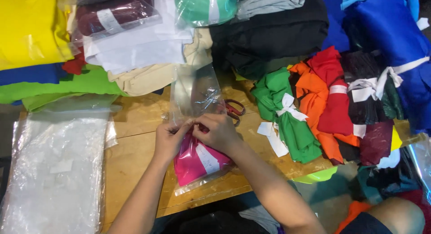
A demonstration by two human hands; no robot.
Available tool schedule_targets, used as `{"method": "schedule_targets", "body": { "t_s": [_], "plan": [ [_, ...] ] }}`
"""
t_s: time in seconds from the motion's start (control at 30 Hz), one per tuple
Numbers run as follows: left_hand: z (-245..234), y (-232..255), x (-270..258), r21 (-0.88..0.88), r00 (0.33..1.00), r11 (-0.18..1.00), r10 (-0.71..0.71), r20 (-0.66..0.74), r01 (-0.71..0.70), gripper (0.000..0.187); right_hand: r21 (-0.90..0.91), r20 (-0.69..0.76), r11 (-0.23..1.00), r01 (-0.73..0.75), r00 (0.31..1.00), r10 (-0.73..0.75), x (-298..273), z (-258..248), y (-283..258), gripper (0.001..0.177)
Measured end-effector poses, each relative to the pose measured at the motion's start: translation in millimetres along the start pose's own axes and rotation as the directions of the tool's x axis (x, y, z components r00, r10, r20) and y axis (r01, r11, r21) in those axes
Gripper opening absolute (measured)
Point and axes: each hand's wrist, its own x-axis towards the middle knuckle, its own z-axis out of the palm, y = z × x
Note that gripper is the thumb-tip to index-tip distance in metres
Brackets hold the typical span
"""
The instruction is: The person places a folded pink garment into a clear plastic bag, seals the bag, and then ties a white ribbon around the package. The person also handles a stack of bubble wrap and other packaged clothes on the table.
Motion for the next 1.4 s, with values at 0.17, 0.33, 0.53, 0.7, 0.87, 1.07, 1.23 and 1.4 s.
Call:
{"method": "schedule_targets", "body": {
  "t_s": [0.17,0.33,0.53,0.7,0.87,1.07,1.23,1.4],
  "plan": [
    [2.3,-1.9,3.7,-0.035,1.0,0.999,-0.003,-0.024,0.003,0.013,0.072,0.014,0.997,-0.019,1.0,0.018,-0.6,1.0,7.4,0.003],
    [3.8,-0.4,1.6,-0.051,1.0,0.999,0.006,-0.03,-0.007,0.013,0.316,0.088,0.929,-0.192,0.981,0.173,3.4,-3.2,9.3,0.006],
    [3.8,2.1,2.0,-0.051,1.0,0.998,0.02,-0.021,-0.021,0.014,0.45,0.211,0.806,-0.384,0.923,0.322,5.4,-3.7,17.6,0.006],
    [2.9,-13.8,3.0,-0.073,1.0,0.997,0.006,-0.03,-0.008,0.012,0.351,0.179,0.858,-0.375,0.926,0.332,-0.1,5.7,16.5,0.004],
    [4.7,-14.1,3.5,-0.083,0.999,0.996,-0.021,-0.043,0.018,0.01,0.315,0.154,0.884,-0.344,0.938,0.31,-3.2,10.7,18.1,0.003],
    [4.8,-17.8,7.1,-0.14,0.999,0.99,-0.031,-0.038,0.026,0.01,0.323,0.13,0.89,-0.32,0.947,0.293,0.3,2.7,14.0,0.007],
    [3.5,-11.3,7.4,-0.128,0.997,0.991,-0.047,-0.066,0.038,0.01,0.341,0.065,0.906,-0.249,0.968,0.242,-1.7,-0.8,15.6,0.007],
    [0.7,-17.0,10.8,-0.24,0.982,0.964,-0.144,-0.119,0.112,0.012,0.293,0.058,0.943,-0.156,0.988,0.145,2.9,-0.8,8.6,0.003]
  ]
}}
